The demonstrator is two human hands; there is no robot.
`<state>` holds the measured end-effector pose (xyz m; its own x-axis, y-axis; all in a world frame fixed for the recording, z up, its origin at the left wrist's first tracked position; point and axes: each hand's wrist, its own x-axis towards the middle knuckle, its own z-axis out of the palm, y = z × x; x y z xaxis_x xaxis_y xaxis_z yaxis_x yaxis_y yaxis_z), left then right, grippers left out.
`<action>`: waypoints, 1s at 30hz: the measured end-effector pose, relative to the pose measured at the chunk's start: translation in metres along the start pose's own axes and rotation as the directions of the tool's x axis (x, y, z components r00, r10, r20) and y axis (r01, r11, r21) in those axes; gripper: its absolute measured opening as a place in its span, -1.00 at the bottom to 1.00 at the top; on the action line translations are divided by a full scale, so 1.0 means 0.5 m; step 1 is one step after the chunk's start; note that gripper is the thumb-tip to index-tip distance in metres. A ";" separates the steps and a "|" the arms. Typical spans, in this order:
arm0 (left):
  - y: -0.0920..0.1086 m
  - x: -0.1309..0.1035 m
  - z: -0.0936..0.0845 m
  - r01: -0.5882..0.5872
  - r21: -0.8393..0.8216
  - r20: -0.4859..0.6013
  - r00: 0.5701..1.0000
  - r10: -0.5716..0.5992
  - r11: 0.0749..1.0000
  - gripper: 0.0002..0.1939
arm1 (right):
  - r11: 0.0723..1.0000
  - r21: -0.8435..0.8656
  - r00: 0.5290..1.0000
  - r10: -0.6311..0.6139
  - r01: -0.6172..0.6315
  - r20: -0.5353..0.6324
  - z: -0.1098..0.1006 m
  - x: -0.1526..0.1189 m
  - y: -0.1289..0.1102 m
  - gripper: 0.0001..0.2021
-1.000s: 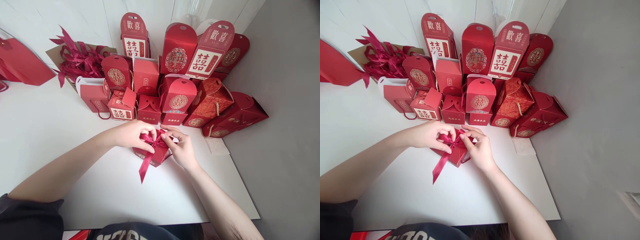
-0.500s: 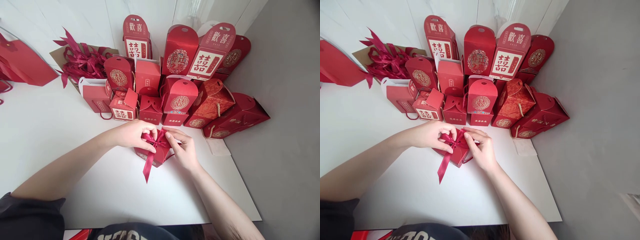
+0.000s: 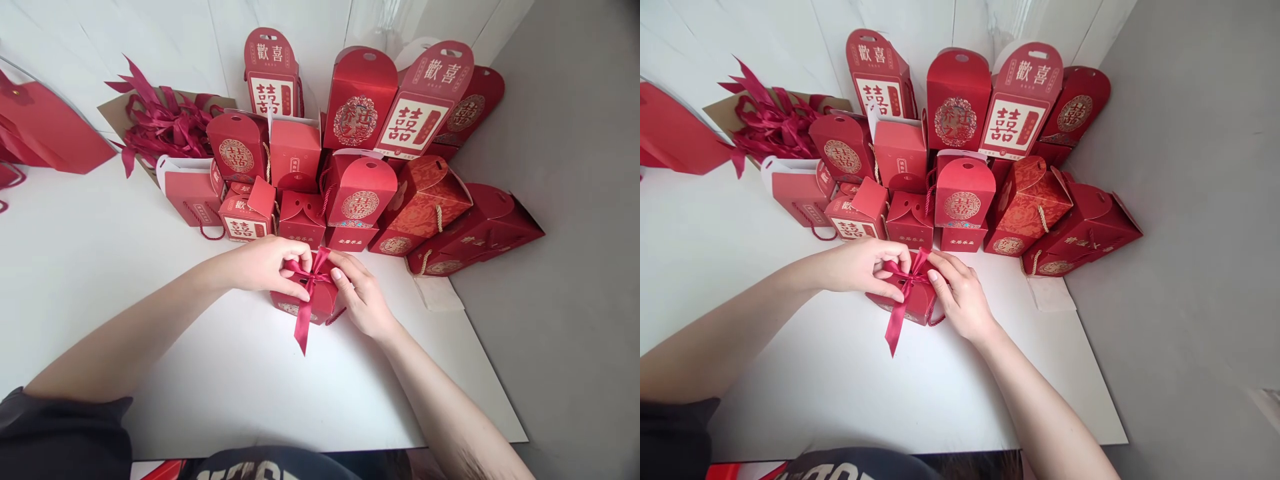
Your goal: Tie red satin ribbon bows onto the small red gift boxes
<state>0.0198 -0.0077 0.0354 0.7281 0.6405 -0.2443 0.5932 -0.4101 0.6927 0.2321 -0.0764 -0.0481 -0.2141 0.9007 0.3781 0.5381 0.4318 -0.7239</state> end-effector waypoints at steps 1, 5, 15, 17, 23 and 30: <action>0.002 -0.001 -0.001 -0.001 0.000 -0.006 1.000 0.001 1.000 -0.62 | 1.000 0.011 1.000 0.006 -0.007 0.003 0.000 0.001 0.000 -0.65; 0.008 -0.001 -0.002 -0.006 0.010 -0.012 1.000 0.007 1.000 -0.64 | 0.997 0.052 0.999 0.051 -0.050 -0.010 0.003 0.003 0.002 -0.65; -0.006 0.002 0.002 -0.074 -0.138 -0.163 0.985 0.051 0.988 -0.59 | 1.000 0.004 0.989 -0.025 0.025 -0.143 -0.002 0.000 0.007 -0.62; -0.004 0.002 -0.002 -0.110 -0.211 -0.221 0.973 0.063 0.971 -0.67 | 0.997 -0.056 0.986 -0.057 0.049 -0.154 -0.003 -0.002 0.010 -0.62; 0.005 -0.012 -0.018 -0.183 -0.273 -0.253 0.961 0.113 0.944 -0.81 | 0.946 -0.261 0.964 -0.232 0.193 -0.130 0.000 -0.010 0.012 -0.61; -0.004 -0.016 -0.022 -0.284 -0.233 -0.243 0.943 0.227 0.930 -0.86 | 0.945 -0.267 0.964 -0.230 0.189 -0.132 -0.007 -0.011 0.013 -0.64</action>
<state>0.0091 -0.0048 0.0433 0.7380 0.6686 0.0917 0.2652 -0.4122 0.8716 0.2394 -0.0786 -0.0529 -0.2230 0.7627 0.6072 0.6855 0.5655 -0.4586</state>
